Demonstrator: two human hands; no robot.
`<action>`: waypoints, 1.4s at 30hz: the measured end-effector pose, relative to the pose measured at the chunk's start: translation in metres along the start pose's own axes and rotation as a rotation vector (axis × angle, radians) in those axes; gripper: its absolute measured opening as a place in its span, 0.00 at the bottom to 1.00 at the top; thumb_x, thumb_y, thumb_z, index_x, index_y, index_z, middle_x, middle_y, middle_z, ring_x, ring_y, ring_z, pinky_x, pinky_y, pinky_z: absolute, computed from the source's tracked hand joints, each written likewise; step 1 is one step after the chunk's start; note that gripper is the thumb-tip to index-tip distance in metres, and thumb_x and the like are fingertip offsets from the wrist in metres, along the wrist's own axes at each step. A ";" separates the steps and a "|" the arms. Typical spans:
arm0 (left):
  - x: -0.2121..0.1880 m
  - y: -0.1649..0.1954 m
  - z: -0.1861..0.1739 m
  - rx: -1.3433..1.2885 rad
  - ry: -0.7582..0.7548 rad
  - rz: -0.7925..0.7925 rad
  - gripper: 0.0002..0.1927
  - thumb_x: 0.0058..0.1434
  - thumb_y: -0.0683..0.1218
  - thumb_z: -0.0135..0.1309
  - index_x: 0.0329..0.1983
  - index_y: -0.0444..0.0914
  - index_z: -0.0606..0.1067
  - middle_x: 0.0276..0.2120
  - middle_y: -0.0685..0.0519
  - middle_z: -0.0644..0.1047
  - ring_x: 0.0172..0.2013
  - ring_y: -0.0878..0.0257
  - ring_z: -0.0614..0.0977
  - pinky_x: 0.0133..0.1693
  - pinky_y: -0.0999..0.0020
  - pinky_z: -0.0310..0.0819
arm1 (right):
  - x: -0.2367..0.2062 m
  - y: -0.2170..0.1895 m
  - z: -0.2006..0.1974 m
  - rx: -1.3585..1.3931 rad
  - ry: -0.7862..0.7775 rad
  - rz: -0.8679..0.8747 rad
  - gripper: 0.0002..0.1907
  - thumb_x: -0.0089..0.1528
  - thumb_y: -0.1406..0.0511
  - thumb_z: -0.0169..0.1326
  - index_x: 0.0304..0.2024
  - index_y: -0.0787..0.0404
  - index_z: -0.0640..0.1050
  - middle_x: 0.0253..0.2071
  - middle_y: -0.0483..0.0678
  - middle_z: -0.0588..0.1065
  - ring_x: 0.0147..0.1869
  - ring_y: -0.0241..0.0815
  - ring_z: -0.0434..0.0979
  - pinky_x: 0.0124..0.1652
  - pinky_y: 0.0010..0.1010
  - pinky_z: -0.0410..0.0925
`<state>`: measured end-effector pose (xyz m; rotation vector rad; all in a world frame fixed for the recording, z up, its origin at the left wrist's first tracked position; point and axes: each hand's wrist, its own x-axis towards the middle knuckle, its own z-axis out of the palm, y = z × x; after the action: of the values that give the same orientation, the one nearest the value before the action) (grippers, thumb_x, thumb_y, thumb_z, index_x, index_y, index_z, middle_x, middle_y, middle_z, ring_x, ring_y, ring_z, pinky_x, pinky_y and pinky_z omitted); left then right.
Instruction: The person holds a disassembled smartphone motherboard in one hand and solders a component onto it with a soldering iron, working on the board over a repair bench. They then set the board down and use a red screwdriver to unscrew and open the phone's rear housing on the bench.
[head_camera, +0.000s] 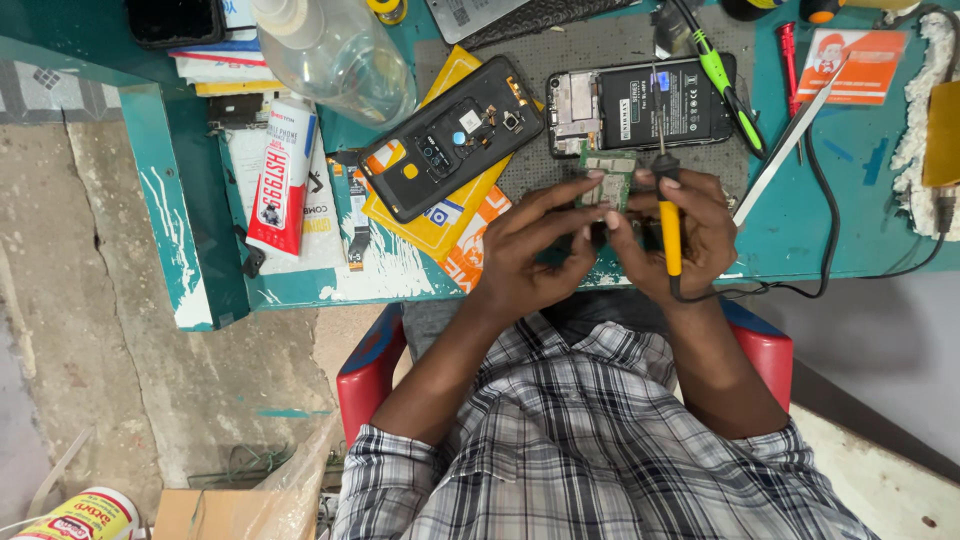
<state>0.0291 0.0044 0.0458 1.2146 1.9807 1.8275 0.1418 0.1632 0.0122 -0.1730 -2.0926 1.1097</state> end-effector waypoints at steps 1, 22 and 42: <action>0.001 0.001 -0.001 0.024 0.025 0.007 0.18 0.61 0.33 0.60 0.54 0.36 0.78 0.61 0.47 0.76 0.56 0.52 0.83 0.56 0.65 0.81 | 0.000 0.001 0.001 -0.020 0.000 -0.028 0.31 0.62 0.76 0.68 0.62 0.64 0.64 0.45 0.60 0.80 0.61 0.44 0.75 0.49 0.27 0.75; -0.007 -0.058 0.003 -0.822 0.143 -0.514 0.11 0.66 0.33 0.60 0.51 0.28 0.75 0.44 0.44 0.82 0.44 0.60 0.86 0.49 0.63 0.86 | 0.002 -0.008 0.001 0.160 0.082 -0.028 0.21 0.67 0.62 0.58 0.58 0.62 0.68 0.46 0.66 0.71 0.49 0.47 0.80 0.45 0.35 0.77; -0.003 -0.055 -0.004 -1.012 0.309 -0.551 0.09 0.69 0.34 0.58 0.49 0.30 0.72 0.41 0.44 0.82 0.41 0.58 0.86 0.46 0.60 0.87 | 0.020 -0.017 -0.006 -0.068 -0.130 -0.234 0.07 0.65 0.69 0.61 0.42 0.67 0.78 0.40 0.56 0.80 0.43 0.54 0.83 0.44 0.40 0.76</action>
<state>0.0047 0.0041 -0.0034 0.0820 0.9872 2.2515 0.1348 0.1651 0.0387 0.1128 -2.2016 0.9309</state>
